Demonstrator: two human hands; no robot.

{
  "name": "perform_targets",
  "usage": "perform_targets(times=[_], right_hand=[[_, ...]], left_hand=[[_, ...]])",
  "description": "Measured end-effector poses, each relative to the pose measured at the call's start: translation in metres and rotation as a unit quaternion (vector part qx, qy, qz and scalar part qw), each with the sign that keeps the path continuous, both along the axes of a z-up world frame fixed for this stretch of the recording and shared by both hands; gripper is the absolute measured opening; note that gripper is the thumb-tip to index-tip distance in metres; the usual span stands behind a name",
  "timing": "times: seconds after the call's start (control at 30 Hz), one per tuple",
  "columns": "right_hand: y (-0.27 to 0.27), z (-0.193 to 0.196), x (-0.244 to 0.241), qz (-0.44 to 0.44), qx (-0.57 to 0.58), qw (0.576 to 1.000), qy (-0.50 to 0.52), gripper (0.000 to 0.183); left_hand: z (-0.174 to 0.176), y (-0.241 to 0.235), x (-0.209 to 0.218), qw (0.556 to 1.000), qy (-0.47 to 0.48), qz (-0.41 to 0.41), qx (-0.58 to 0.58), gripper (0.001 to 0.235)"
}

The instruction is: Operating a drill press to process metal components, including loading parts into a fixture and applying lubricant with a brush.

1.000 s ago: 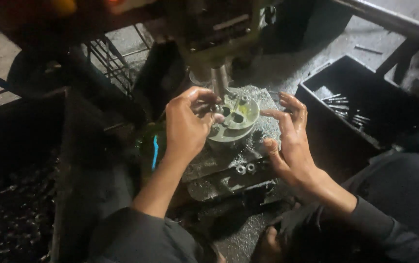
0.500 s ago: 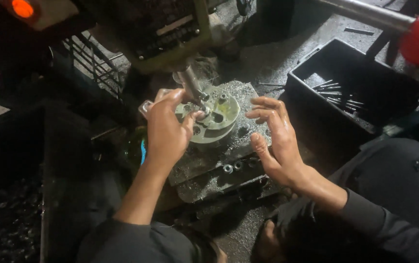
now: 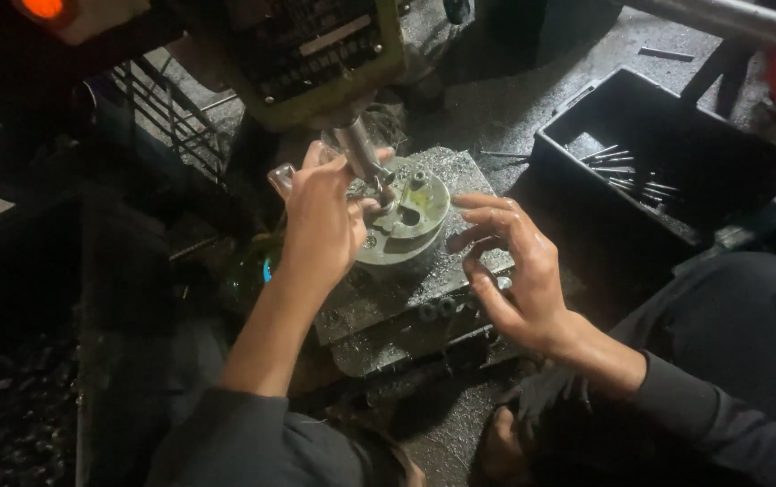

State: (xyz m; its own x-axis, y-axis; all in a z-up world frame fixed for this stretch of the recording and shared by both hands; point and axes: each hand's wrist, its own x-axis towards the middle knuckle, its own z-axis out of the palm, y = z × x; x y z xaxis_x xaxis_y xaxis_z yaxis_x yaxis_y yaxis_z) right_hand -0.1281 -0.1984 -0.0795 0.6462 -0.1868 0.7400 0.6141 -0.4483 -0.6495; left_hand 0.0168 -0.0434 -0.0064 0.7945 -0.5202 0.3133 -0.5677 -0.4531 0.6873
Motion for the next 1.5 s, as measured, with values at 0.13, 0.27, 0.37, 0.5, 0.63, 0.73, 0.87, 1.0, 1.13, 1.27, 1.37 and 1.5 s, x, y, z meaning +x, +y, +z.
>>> perform_targets(times=[0.13,0.27,0.37,0.5,0.63,0.73,0.87,1.0,1.13,1.27,1.37,1.5], right_hand=[[0.002,0.000,-0.001,0.008,0.001,1.000,0.001,0.040],[0.001,-0.006,0.000,0.014,0.002,1.000,-0.006,0.044],[0.001,0.001,-0.002,0.021,-0.030,0.999,-0.011,0.052],[0.015,0.010,-0.007,0.071,-0.082,0.994,-0.003,0.073],[0.018,0.016,-0.009,0.110,-0.078,0.990,0.029,0.072],[0.015,0.015,-0.011,0.129,-0.099,0.986,0.041,0.073],[0.018,0.002,-0.015,0.049,-0.088,0.995,-0.015,0.039],[0.023,0.002,-0.019,-0.007,-0.154,0.985,-0.081,0.029],[0.023,-0.012,-0.018,-0.010,-0.226,0.967,-0.113,0.031],[0.030,0.000,-0.026,0.018,-0.220,0.968,-0.120,0.025],[0.030,0.004,-0.028,0.020,-0.220,0.969,-0.107,0.026],[0.032,0.004,-0.030,0.021,-0.211,0.973,-0.097,0.028]], left_hand=[[0.001,0.003,0.008,0.995,0.104,0.011,-0.006,0.044],[-0.019,0.021,0.028,0.999,-0.003,-0.044,0.008,0.054],[-0.012,0.035,0.027,0.997,-0.057,-0.035,0.030,0.057],[0.006,0.051,0.022,0.988,-0.082,0.087,0.094,0.052],[0.009,0.081,0.024,0.966,-0.094,0.191,0.144,0.050],[0.001,0.110,0.026,0.955,-0.055,0.227,0.181,0.046],[-0.038,0.155,0.040,0.898,0.120,0.273,0.323,0.051],[-0.099,0.174,0.052,0.839,0.210,0.305,0.398,0.065],[-0.101,0.137,0.045,0.836,0.243,0.241,0.429,0.072],[-0.106,0.125,0.039,0.833,0.277,0.271,0.396,0.079],[-0.125,0.132,0.046,0.847,0.272,0.280,0.360,0.070],[-0.135,0.144,0.043,0.853,0.252,0.313,0.333,0.054]])
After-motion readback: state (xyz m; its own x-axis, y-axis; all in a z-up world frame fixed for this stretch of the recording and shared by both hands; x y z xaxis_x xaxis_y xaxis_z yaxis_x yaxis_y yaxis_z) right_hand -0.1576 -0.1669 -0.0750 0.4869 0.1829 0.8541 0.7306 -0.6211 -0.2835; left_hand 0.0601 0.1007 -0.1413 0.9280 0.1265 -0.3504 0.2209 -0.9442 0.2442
